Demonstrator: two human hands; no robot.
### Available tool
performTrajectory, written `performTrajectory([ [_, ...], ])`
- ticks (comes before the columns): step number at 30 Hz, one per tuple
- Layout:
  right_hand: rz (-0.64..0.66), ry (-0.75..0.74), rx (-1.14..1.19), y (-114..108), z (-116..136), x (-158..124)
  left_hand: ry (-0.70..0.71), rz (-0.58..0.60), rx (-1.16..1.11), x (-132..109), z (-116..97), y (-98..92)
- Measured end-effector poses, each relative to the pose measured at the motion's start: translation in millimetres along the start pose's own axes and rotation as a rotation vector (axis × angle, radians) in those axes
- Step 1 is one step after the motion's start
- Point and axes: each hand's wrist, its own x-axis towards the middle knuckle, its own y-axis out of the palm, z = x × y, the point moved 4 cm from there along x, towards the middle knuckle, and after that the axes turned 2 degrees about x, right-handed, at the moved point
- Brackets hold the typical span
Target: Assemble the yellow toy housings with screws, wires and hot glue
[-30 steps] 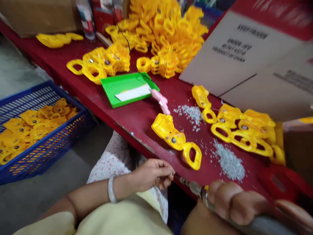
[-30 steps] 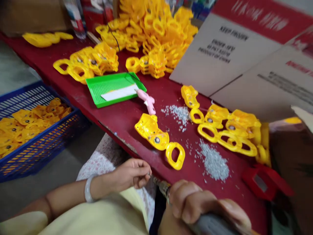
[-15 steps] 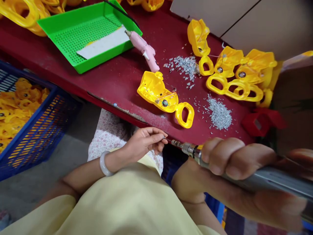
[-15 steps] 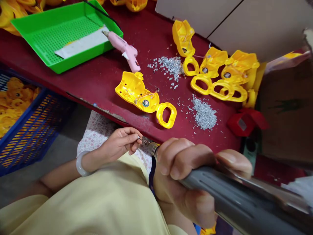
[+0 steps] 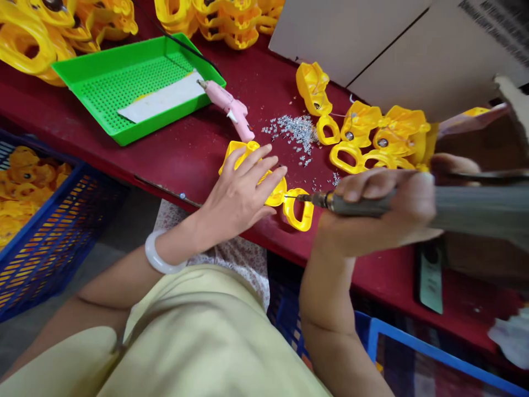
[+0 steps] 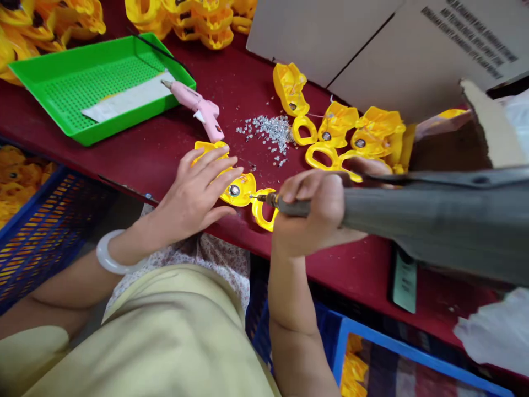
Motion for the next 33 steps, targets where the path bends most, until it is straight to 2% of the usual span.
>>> performTrajectory([
  [2,-0.113,-0.144,0.061,8.4,-6.2,2.8,0.030,0.076,0.065,8.5,7.2,8.5],
  [3,-0.129,-0.171,0.080,12.8,-9.9,2.7,0.028,0.095,0.077,9.9,9.2,12.3],
  [7,-0.046,-0.139,0.068,25.5,-22.3,-0.4,-0.050,0.095,0.064,8.1,9.8,17.6],
  [12,-0.030,-0.153,0.033,27.5,-28.9,-1.4,-0.121,0.108,0.047,12.1,7.4,13.8],
  [19,-0.041,-0.179,-0.060,29.4,-34.8,-1.1,-0.098,0.094,0.084,13.3,8.2,18.1],
  [24,-0.071,-0.177,0.085,29.0,-40.7,-0.2,-0.099,0.102,0.101,12.3,8.3,18.4],
  [27,-0.051,-0.144,0.126,29.4,-42.9,1.4,-0.106,0.108,0.108,13.3,8.2,17.5],
  [33,0.015,-0.109,0.018,30.6,-49.6,10.0,-0.117,0.132,0.108,13.4,8.0,18.5],
])
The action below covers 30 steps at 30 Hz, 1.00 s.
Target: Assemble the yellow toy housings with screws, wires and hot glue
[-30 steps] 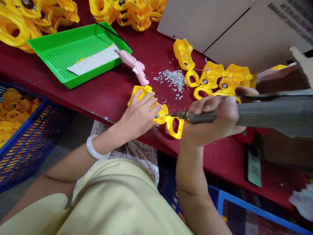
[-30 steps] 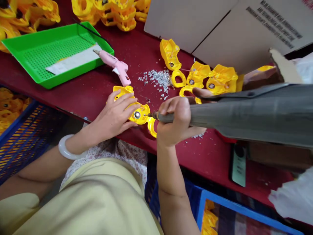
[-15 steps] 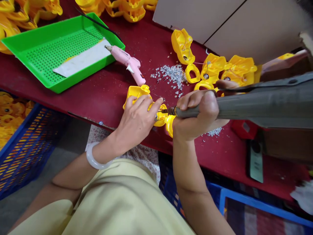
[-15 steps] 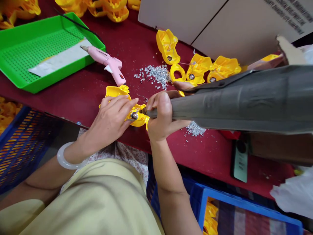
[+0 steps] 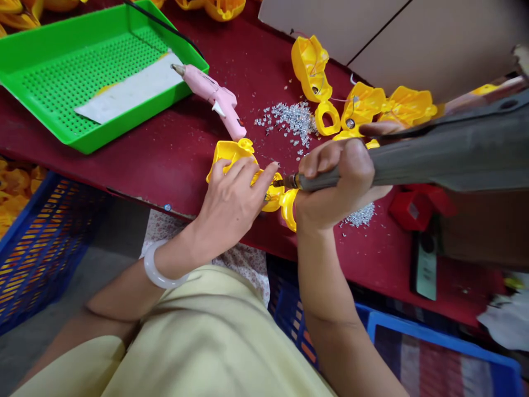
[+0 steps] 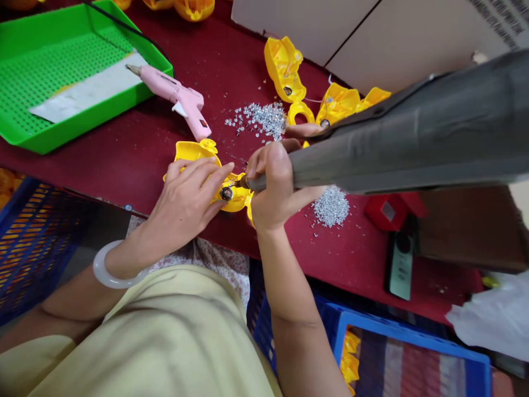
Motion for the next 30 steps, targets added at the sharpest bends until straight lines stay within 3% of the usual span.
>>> performTrajectory([
  [8,0.168,0.041,0.170,5.1,-11.3,4.7,-0.014,-0.012,-0.014,-0.8,0.9,2.1],
  [15,0.227,0.009,0.259,-1.2,10.1,-2.2,-0.059,-0.008,0.026,-1.7,-3.1,0.4],
  [22,0.199,-0.124,0.354,-28.7,48.2,9.3,-0.079,0.006,0.093,-1.5,-10.4,-1.0],
  [30,0.074,-0.038,0.312,-32.8,36.5,2.9,-0.028,0.040,0.014,6.5,-7.1,-12.5],
])
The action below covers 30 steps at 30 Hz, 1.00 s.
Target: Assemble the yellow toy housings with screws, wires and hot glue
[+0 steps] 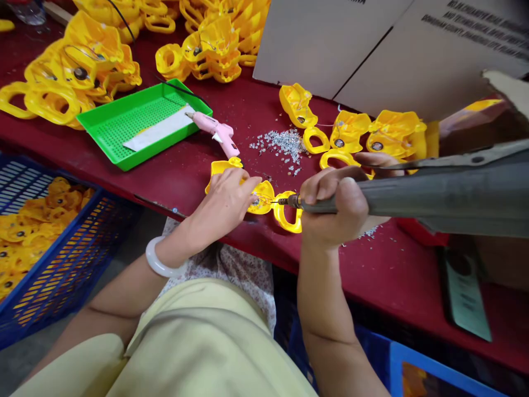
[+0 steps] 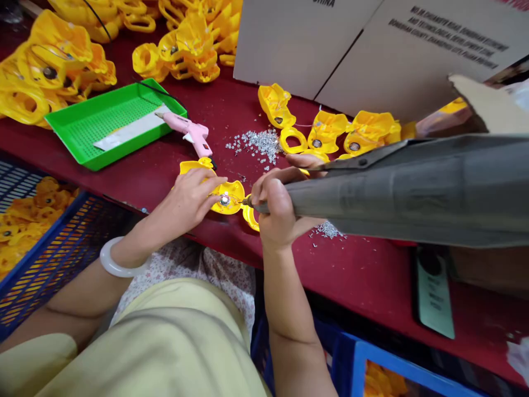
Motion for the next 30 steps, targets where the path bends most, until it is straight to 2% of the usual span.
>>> performTrajectory([
  [3,0.011,-0.004,0.016,-0.1,3.7,0.4,0.013,0.052,0.047,9.7,-3.9,0.4],
  [7,0.014,-0.049,0.050,-6.4,14.0,3.1,0.046,0.113,0.167,21.2,-9.4,10.5],
  [9,0.024,-0.086,0.079,-11.1,20.0,3.9,0.048,0.107,0.186,24.3,-10.1,14.4],
  [11,0.027,-0.106,0.096,-17.3,26.0,3.4,0.001,0.050,0.130,25.8,-6.8,13.0],
  [13,0.023,-0.110,0.086,-24.8,32.1,1.7,-0.127,-0.061,0.093,25.8,3.6,4.8],
  [15,0.043,-0.115,0.053,-32.0,39.1,-1.3,-0.293,-0.154,0.150,24.9,18.7,-8.2],
  [18,0.084,-0.119,-0.002,-42.9,49.9,-7.2,-0.479,-0.171,0.313,28.3,37.7,-32.0],
  [20,0.071,-0.101,-0.043,-51.6,55.4,-10.9,-0.510,-0.149,0.391,38.1,41.7,-46.7],
  [22,0.052,-0.084,-0.086,-60.0,59.3,-14.0,-0.439,-0.108,0.409,56.2,38.6,-52.7],
  [24,0.036,-0.093,-0.112,-67.4,62.0,-16.1,-0.285,-0.006,0.358,81.1,33.2,-43.8],
  [27,0.002,-0.088,-0.136,-76.3,62.6,-17.9,-0.105,0.206,0.321,118.3,33.4,-9.1],
  [30,-0.069,-0.072,-0.167,-85.1,61.6,-19.5,0.025,0.313,0.270,144.7,36.0,25.6],
])
